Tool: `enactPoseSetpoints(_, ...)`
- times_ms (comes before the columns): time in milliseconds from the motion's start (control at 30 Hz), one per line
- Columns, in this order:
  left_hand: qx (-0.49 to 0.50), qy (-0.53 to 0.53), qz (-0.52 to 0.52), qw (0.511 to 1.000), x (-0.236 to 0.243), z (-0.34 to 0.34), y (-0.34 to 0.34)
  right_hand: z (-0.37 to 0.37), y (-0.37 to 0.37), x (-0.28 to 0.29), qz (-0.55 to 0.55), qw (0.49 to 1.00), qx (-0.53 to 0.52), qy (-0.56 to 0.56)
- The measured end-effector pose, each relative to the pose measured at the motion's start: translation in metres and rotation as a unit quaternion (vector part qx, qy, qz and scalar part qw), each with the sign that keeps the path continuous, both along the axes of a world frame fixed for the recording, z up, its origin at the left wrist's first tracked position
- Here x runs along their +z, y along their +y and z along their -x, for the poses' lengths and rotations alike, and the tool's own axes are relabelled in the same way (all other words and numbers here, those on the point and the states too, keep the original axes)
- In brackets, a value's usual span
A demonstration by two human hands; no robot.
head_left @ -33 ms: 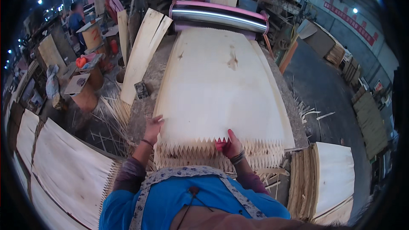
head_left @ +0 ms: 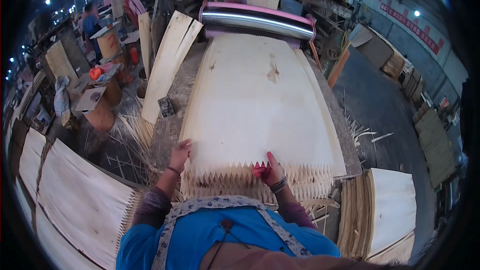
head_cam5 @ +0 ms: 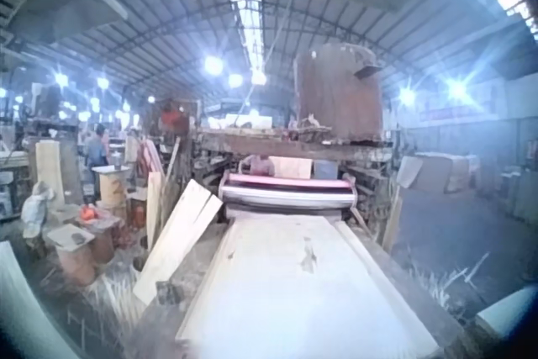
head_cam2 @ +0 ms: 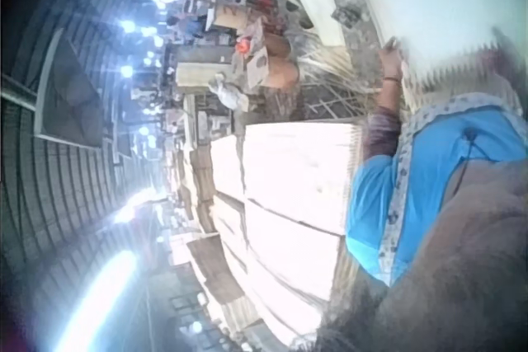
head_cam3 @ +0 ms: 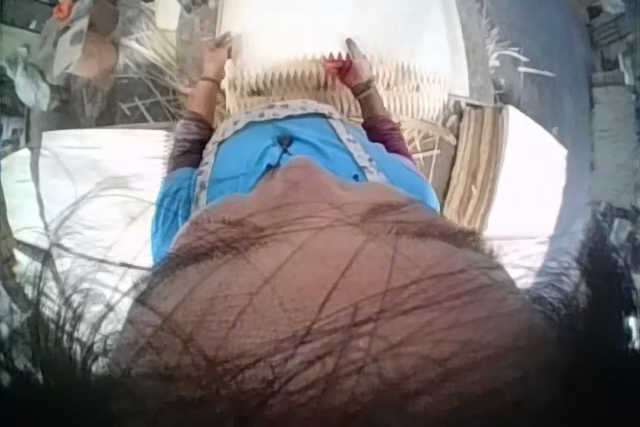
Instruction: The person receives wooden veneer sheets from a roller machine and stacks them onto a pile by hand.
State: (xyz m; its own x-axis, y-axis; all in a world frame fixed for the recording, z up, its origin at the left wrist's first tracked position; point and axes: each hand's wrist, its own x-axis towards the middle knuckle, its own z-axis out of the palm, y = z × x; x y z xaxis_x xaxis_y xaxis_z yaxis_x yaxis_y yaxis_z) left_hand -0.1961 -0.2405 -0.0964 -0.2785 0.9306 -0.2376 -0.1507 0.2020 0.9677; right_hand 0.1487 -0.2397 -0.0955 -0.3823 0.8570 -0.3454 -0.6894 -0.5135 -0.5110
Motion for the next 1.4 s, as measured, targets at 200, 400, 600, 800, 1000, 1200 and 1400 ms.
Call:
enactPoseSetpoints(200, 0.046, 0.541, -0.181, 0.82, -0.06, -0.009, -0.025, -0.003, 0.032, 0.005, -0.064, 0.995, 0.027, -0.078)
enactPoseSetpoints(400, 0.016, 0.55, -0.182, 0.815, -0.065, -0.034, -0.043, 0.009, 0.064, -0.01, -0.061, 0.98, 0.024, -0.186)
enactPoseSetpoints(600, 0.027, 0.521, -0.188, 0.832, -0.067, -0.036, -0.045, 0.011, 0.061, -0.008, -0.084, 0.974, 0.056, -0.201)
enactPoseSetpoints(800, 0.027, 0.532, -0.179, 0.827, -0.068, -0.035, -0.044, 0.008, 0.063, -0.01, -0.09, 0.975, 0.075, -0.188)
enactPoseSetpoints(1000, 0.028, 0.532, -0.188, 0.825, -0.067, -0.036, -0.043, 0.006, 0.067, -0.015, -0.087, 0.976, 0.089, -0.179)
enactPoseSetpoints(1200, 0.026, 0.535, -0.175, 0.826, -0.066, -0.036, -0.046, 0.005, 0.065, -0.015, -0.072, 0.98, 0.084, -0.163)
enactPoseSetpoints(1400, 0.027, 0.531, -0.176, 0.829, -0.065, -0.037, -0.047, 0.005, 0.066, -0.019, -0.067, 0.981, 0.087, -0.158)
